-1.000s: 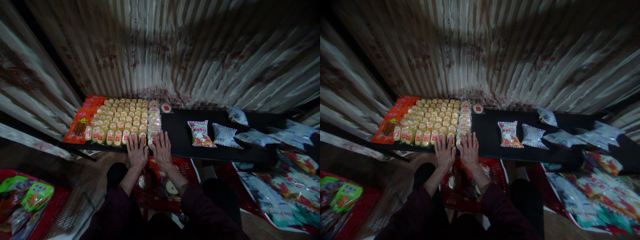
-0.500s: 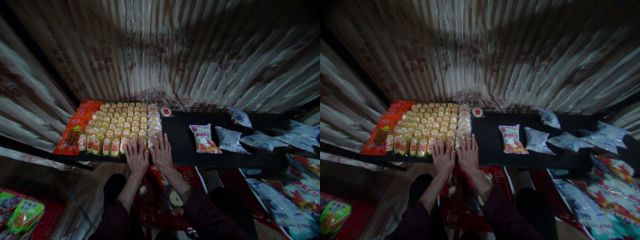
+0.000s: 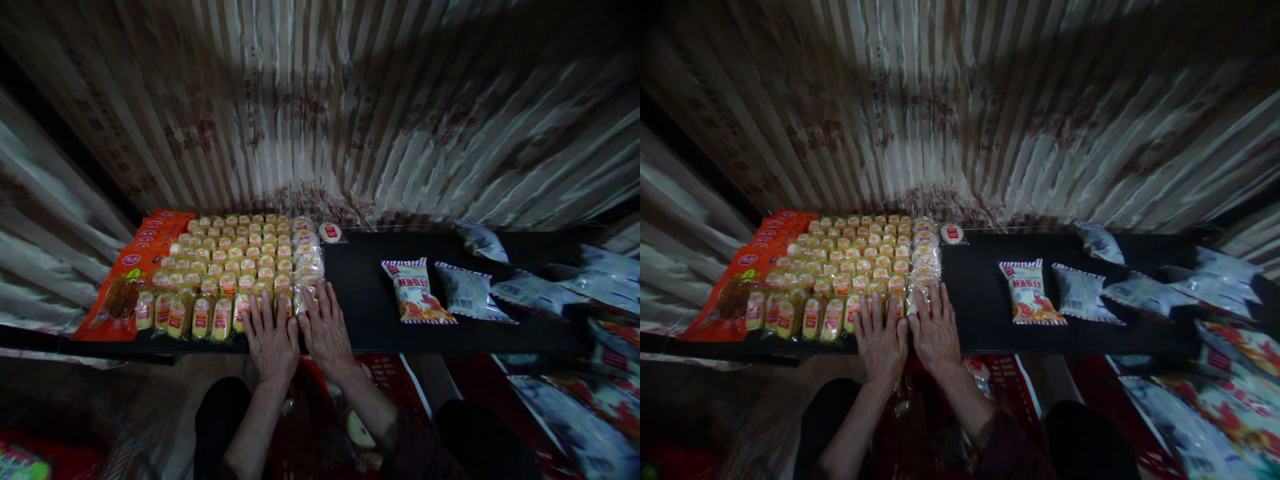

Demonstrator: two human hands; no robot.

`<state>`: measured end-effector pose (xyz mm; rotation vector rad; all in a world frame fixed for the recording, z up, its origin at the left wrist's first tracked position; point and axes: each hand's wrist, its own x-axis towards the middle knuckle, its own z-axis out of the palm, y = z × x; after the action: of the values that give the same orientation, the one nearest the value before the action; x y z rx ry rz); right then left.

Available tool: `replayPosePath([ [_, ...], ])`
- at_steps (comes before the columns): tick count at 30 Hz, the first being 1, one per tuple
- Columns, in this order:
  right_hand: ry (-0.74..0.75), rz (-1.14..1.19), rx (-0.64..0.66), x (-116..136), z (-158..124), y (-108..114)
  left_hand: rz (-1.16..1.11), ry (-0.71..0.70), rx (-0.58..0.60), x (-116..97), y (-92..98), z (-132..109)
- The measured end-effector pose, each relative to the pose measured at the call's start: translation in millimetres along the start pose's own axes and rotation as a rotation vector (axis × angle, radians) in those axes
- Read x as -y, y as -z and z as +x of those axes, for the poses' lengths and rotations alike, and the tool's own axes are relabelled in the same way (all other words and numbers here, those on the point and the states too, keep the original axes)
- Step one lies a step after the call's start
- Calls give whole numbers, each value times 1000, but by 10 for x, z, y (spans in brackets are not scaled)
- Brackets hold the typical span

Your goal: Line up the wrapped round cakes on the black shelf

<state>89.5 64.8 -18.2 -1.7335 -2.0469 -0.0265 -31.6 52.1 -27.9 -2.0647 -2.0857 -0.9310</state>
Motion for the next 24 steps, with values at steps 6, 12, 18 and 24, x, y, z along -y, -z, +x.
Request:
replayPosePath([
  [6,-12,-31,16,24,8,0,42,-31,-29,0,13,0],
  [12,15,-13,-1,10,-10,-8,47,-97,-93,79,-39,-68],
  [18,-14,19,-93,-15,-51,6,53,-167,-97,140,-53,-153],
  [24,2,21,-120,15,-174,14,40,-208,-59,115,26,-377],
])
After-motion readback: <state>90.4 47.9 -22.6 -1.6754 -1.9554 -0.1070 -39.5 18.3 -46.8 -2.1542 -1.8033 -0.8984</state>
